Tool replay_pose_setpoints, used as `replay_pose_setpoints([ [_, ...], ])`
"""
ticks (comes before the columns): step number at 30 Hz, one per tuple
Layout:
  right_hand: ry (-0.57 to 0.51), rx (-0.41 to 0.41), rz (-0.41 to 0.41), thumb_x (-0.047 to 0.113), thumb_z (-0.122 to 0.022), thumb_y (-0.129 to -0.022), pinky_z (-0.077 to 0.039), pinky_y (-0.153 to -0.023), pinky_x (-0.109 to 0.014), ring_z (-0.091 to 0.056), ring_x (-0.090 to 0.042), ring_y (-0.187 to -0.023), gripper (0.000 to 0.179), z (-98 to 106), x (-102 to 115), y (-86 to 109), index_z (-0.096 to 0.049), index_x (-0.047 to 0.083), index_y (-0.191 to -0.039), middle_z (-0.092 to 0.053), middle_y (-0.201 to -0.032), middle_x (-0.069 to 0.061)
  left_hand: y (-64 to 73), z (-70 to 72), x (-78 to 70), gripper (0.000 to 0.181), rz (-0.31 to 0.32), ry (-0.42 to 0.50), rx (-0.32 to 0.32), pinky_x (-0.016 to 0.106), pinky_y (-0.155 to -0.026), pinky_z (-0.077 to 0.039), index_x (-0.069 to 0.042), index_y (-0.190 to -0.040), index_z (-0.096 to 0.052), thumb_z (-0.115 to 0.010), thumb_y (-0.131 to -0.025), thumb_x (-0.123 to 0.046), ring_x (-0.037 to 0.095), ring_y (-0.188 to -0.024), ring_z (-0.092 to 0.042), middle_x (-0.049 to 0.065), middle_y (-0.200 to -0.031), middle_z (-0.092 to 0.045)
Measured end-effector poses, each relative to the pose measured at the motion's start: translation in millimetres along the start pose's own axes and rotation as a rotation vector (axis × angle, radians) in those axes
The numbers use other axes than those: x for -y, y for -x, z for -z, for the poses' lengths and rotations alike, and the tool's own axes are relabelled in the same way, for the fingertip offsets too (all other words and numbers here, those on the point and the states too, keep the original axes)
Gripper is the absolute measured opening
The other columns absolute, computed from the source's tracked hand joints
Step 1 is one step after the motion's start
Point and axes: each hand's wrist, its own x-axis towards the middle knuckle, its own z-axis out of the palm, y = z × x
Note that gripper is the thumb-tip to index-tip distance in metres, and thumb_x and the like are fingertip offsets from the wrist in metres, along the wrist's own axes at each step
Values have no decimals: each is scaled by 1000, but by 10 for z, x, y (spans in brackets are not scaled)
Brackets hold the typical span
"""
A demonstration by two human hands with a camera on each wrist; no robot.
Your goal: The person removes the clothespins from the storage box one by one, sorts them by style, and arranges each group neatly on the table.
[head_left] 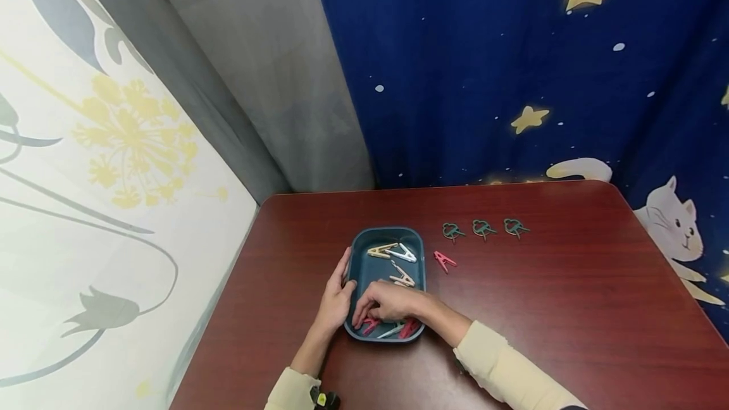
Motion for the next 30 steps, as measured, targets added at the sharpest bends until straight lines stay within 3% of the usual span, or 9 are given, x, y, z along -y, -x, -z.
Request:
replay_pose_setpoints([
  [7,135,-78,-33,-19,-64,-88,-53,-77,-15,-69,7,-87,42,-4,12,-5,-85,12,-106,-79,-94,10,3,13,-8,77,4,-17,1,55,-122,-24,-6,-169,-25,-43,-98,16,29,-156,-29,10,-172,-30],
  [19,203,-108,-27,-18,-65,-86,-50,-73,-14,-66,3,-81,43,-13,1,-5,-84,14,-106,-77,-91,11,21,19,-6,80,28,-17,0,51,-123,-25,-20,-170,-26,-43,-100,14,23,-156,-29,4,-172,-30],
  [30,293,-140,-3,-8,-67,-90,-44,-66,-13,-56,3,-70,31,-12,26,16,-84,15,-104,-75,-86,10,8,10,1,79,24,-22,7,41,-122,-26,-16,-170,-25,-43,-99,15,22,-156,-29,4,-173,-29],
])
